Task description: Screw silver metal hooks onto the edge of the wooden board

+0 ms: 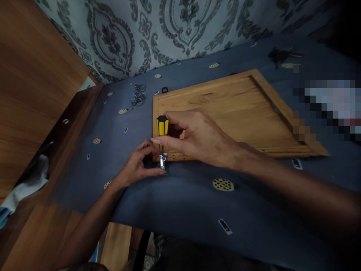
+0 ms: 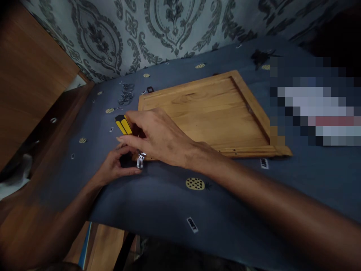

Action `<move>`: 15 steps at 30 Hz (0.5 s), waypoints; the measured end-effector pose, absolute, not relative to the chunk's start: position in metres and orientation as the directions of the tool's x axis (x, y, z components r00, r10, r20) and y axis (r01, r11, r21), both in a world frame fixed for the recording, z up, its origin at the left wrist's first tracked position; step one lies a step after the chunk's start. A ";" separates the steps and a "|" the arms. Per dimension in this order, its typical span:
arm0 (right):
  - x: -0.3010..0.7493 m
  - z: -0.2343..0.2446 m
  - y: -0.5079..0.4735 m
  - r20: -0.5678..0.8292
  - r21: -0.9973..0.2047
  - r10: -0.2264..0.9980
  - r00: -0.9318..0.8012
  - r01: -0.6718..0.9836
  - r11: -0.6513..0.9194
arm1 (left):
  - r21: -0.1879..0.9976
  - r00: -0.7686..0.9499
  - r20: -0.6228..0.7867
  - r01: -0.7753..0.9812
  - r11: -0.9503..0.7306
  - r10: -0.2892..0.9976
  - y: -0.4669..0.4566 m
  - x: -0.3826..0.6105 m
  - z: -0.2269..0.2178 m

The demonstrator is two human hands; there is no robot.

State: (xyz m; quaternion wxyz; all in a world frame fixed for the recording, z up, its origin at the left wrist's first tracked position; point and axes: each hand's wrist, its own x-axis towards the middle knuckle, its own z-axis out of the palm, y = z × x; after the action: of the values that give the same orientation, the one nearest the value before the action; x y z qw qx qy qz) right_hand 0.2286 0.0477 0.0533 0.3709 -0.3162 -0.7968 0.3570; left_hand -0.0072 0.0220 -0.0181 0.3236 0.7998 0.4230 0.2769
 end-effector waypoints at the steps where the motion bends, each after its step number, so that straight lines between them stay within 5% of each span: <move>1: 0.229 0.053 0.048 0.367 -0.796 0.769 -0.523 0.251 0.551 | 0.752 0.491 0.174 0.493 -0.437 0.854 0.022 -0.007 -0.019; 8: 0.229 0.052 0.049 0.384 -0.776 0.749 -0.540 0.251 0.579 | 0.744 0.490 0.183 0.498 -0.446 0.853 0.021 -0.008 -0.019; 15: 0.234 0.058 0.053 0.260 -0.894 0.713 -0.651 0.118 0.433 | 0.754 0.478 0.150 0.511 -0.413 0.866 0.022 -0.007 -0.018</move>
State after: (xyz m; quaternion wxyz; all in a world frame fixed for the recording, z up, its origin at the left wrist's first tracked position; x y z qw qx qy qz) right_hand 0.2342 0.0528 0.0583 0.3226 -0.2653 -0.7827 0.4615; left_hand -0.0073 0.0217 -0.0183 0.3260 0.7953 0.4327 0.2719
